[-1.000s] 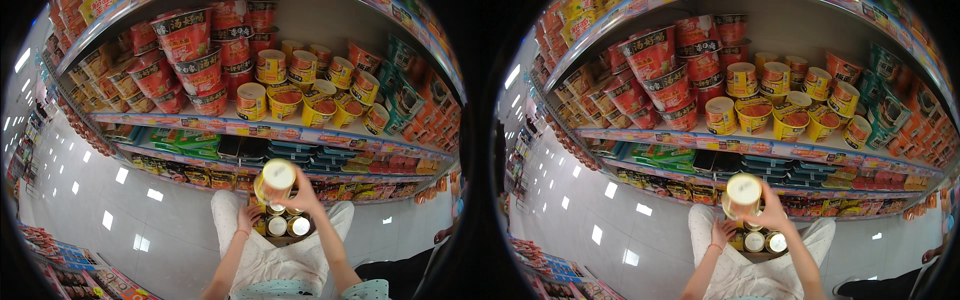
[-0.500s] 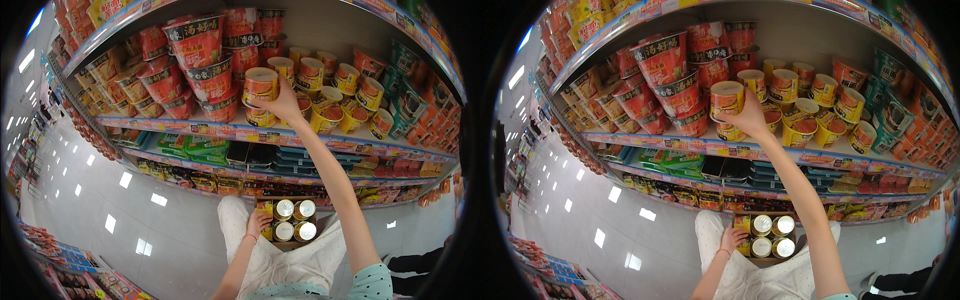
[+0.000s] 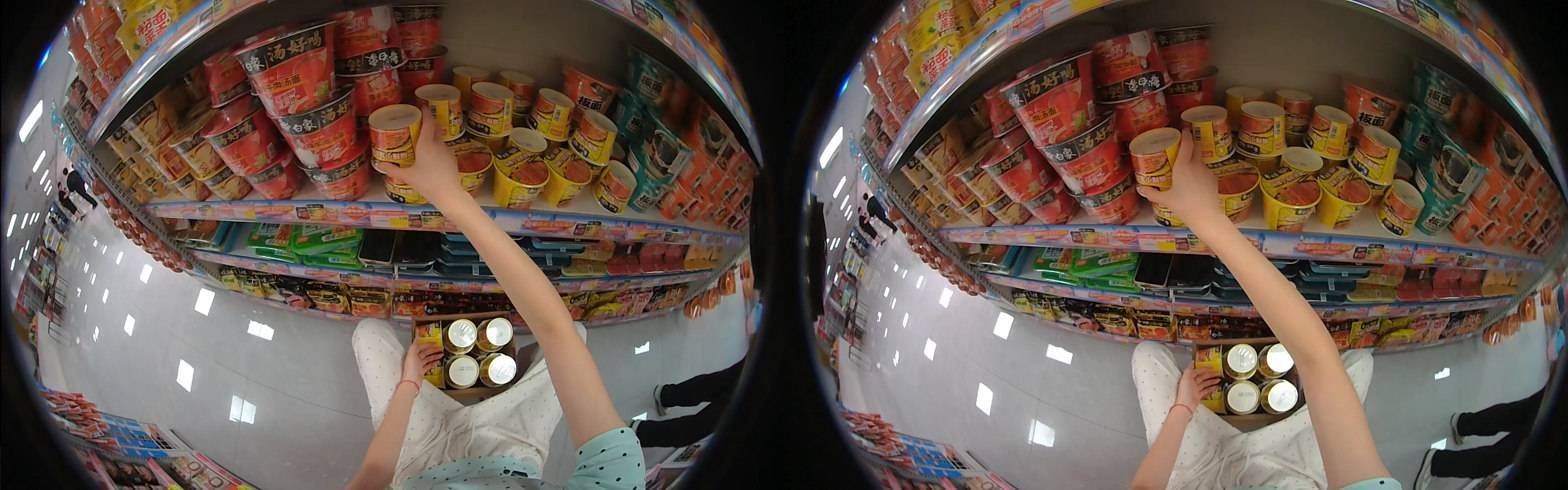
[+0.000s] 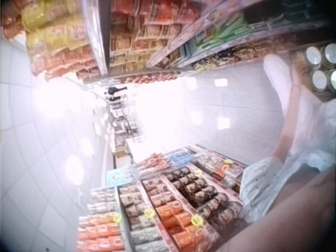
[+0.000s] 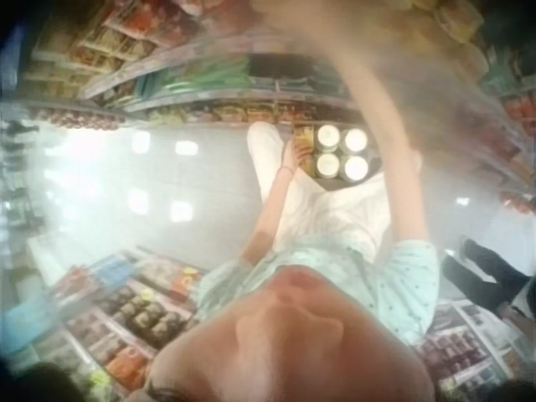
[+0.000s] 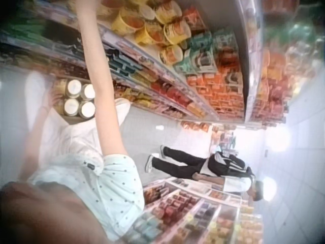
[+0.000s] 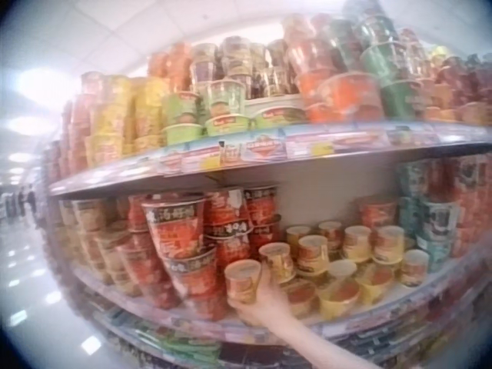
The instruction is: The person sits on the floor and restocks a supermarket shelf with instant noodle cups. They pick up cups from a box on their lap, place them on the shelf, and adjust the arrangement to fill gaps.
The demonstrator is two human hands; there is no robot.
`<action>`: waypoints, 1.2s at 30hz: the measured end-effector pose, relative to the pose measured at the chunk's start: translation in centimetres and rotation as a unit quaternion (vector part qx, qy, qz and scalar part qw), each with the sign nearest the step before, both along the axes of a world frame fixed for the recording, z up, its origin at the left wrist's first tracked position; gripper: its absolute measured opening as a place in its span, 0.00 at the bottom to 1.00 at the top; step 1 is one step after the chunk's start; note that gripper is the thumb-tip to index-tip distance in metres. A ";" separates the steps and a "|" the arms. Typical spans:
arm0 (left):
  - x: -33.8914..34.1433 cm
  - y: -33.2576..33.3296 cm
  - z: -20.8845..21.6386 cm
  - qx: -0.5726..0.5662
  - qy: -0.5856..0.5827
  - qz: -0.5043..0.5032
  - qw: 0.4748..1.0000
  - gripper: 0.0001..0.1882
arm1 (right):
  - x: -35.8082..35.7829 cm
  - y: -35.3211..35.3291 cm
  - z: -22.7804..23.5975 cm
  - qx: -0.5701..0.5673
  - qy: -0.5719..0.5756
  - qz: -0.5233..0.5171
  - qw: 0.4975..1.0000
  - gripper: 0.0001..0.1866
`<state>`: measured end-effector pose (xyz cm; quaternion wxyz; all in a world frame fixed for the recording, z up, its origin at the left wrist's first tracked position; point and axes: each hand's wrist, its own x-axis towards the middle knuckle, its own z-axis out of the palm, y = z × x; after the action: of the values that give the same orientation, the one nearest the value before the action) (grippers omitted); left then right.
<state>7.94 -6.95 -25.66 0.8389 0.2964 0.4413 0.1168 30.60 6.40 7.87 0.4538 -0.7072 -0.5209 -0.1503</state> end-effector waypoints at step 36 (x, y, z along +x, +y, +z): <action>0.2 -2.4 -4.8 0.391 0.189 -0.307 0.847 0.28 | -4.9 -34.9 -29.3 -0.493 0.183 -0.065 0.848 0.49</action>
<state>8.09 -9.34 -30.50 0.5472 0.7366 0.3953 -0.0415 25.69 -28.54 -21.41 0.1216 -0.8850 -0.3864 0.2296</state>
